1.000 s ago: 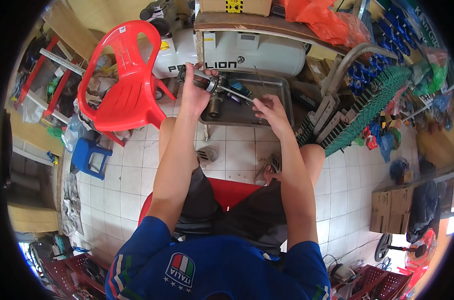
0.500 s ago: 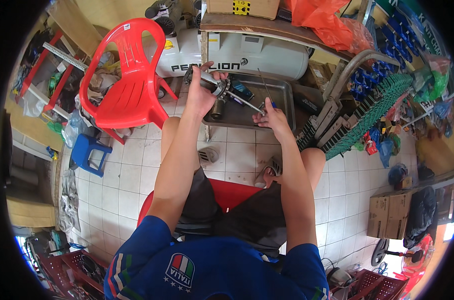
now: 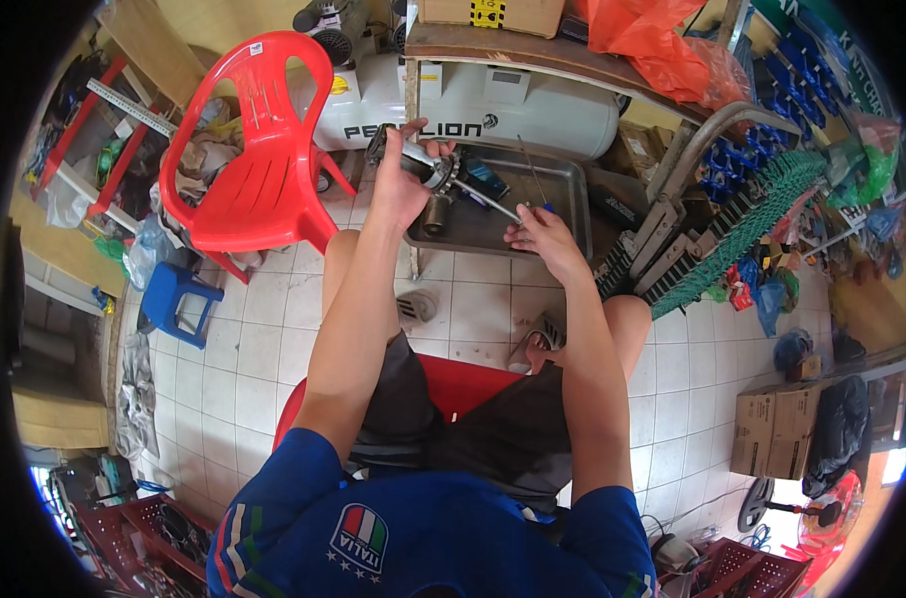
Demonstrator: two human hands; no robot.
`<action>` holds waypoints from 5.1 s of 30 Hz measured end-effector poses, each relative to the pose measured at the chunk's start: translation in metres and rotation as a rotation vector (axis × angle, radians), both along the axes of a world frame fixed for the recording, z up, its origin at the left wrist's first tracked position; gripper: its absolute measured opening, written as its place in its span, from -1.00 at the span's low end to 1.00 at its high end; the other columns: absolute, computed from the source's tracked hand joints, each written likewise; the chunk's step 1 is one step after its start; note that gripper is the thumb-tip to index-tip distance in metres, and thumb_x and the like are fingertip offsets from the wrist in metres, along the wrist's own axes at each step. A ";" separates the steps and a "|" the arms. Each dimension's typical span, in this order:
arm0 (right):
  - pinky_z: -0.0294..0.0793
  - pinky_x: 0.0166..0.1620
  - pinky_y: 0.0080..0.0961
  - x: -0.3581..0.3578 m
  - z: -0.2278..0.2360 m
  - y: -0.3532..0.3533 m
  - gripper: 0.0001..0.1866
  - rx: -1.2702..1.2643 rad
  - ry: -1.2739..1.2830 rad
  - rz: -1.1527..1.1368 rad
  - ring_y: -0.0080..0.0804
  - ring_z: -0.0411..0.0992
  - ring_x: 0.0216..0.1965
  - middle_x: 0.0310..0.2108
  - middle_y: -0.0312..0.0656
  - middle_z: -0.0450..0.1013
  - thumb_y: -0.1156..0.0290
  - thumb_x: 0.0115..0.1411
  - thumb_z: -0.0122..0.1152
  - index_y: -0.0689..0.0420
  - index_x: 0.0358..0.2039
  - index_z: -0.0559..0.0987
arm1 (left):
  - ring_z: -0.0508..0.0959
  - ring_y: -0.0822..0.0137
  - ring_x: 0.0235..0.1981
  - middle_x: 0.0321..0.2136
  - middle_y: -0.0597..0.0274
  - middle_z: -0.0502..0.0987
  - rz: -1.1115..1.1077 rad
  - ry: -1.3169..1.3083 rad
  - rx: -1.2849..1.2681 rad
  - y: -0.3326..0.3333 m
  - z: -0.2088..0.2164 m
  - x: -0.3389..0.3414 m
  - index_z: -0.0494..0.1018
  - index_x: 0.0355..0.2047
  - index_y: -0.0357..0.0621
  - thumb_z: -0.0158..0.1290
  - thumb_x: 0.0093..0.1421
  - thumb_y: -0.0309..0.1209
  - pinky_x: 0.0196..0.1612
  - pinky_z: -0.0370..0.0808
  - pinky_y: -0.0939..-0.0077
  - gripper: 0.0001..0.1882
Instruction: The person disassembles a mechanical assembly by hand, removing a shaft and various small circular components.
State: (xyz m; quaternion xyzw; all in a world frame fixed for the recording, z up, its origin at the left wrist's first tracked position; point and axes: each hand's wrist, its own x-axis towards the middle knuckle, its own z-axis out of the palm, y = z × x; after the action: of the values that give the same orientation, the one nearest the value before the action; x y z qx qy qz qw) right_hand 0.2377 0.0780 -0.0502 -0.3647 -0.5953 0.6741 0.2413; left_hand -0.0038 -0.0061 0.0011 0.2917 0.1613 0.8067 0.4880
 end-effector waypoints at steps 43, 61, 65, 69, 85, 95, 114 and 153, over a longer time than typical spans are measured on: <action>0.56 -0.06 -0.32 0.000 -0.014 0.004 -0.63 -0.252 0.202 -0.067 -0.19 0.53 -0.14 -0.15 -0.06 0.48 0.34 0.30 0.18 0.26 0.03 0.40 | 0.54 0.41 -0.20 -0.31 0.27 0.57 0.176 0.855 -0.083 -0.031 0.050 0.050 0.37 -0.01 -0.25 0.35 0.00 -0.46 -0.07 0.45 0.47 -0.44; 0.34 -0.42 -0.55 0.004 0.009 -0.002 -0.62 -0.298 0.077 0.021 -0.61 0.15 -0.66 -0.68 -0.48 0.19 -0.03 0.32 0.10 0.05 -0.38 0.52 | 0.55 0.48 -0.31 -0.41 0.31 0.57 0.269 1.016 0.185 -0.056 0.086 0.087 0.34 -0.01 -0.25 0.37 -0.06 -0.56 -0.07 0.47 0.50 -0.40; 0.40 -0.39 -0.57 0.008 0.022 0.000 -0.70 -0.297 0.307 0.013 -0.68 0.15 -0.65 -0.67 -0.52 0.18 0.08 0.25 0.26 0.06 -0.36 0.53 | 0.56 0.42 -0.25 -0.37 0.27 0.57 0.184 0.517 0.017 -0.029 0.070 0.061 0.29 0.02 -0.25 0.30 0.03 -0.60 0.00 0.49 0.39 -0.43; 0.49 -0.31 -0.57 0.010 0.020 0.004 -0.69 -0.222 0.219 -0.165 -0.67 0.27 -0.59 -0.61 -0.46 0.27 0.12 0.18 0.36 0.10 -0.37 0.52 | 0.55 0.34 -0.21 -0.37 0.25 0.53 0.087 0.008 -0.155 -0.011 0.039 0.032 0.33 -0.02 -0.20 0.23 0.13 -0.56 0.00 0.51 0.31 -0.58; 0.52 -0.38 -0.56 0.005 0.023 0.003 -0.42 -0.007 -0.090 -0.136 -0.61 0.28 -0.63 -0.64 -0.38 0.30 -0.18 0.24 0.13 0.15 -0.53 0.45 | 0.51 0.22 -0.21 -0.35 0.17 0.53 0.105 -0.325 -0.263 -0.006 -0.007 0.004 0.46 -0.31 -0.19 0.07 0.18 -0.36 0.00 0.43 0.26 -0.83; 0.58 -0.20 -0.50 0.007 0.015 0.004 -0.62 0.188 0.091 -0.105 -0.45 0.49 -0.33 -0.33 -0.17 0.48 0.19 0.29 0.22 0.30 -0.18 0.47 | 0.44 0.10 -0.06 -0.18 0.01 0.47 0.045 -0.331 -0.267 -0.005 -0.014 -0.001 0.40 -0.24 -0.18 0.03 0.09 -0.43 0.15 0.32 0.07 -0.79; 0.59 -0.09 -0.38 0.011 0.023 0.015 -0.59 -0.008 0.508 -0.314 -0.34 0.51 -0.22 -0.23 -0.07 0.49 0.38 0.21 0.32 0.34 -0.03 0.45 | 0.49 0.25 0.00 -0.13 0.15 0.53 0.054 -0.055 -0.319 -0.004 -0.022 0.002 0.45 -0.16 -0.23 0.09 0.29 -0.42 0.21 0.40 0.10 -0.83; 0.52 -0.04 -0.24 0.008 0.038 -0.009 -0.76 -0.166 0.538 0.187 -0.54 0.33 -0.31 -0.32 -0.34 0.34 0.31 0.30 0.21 0.15 -0.12 0.48 | 0.58 0.43 -0.21 -0.17 0.28 0.49 0.669 0.749 -0.190 -0.085 0.103 0.086 0.48 -0.08 -0.22 0.49 -0.19 -0.42 -0.29 0.63 0.55 -0.37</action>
State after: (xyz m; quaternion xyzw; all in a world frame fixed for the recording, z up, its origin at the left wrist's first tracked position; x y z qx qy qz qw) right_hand 0.2458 0.0690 -0.0121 -0.1351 -0.4838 0.8122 0.2968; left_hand 0.0826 -0.0911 0.1037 0.4475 0.4824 0.7406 0.1362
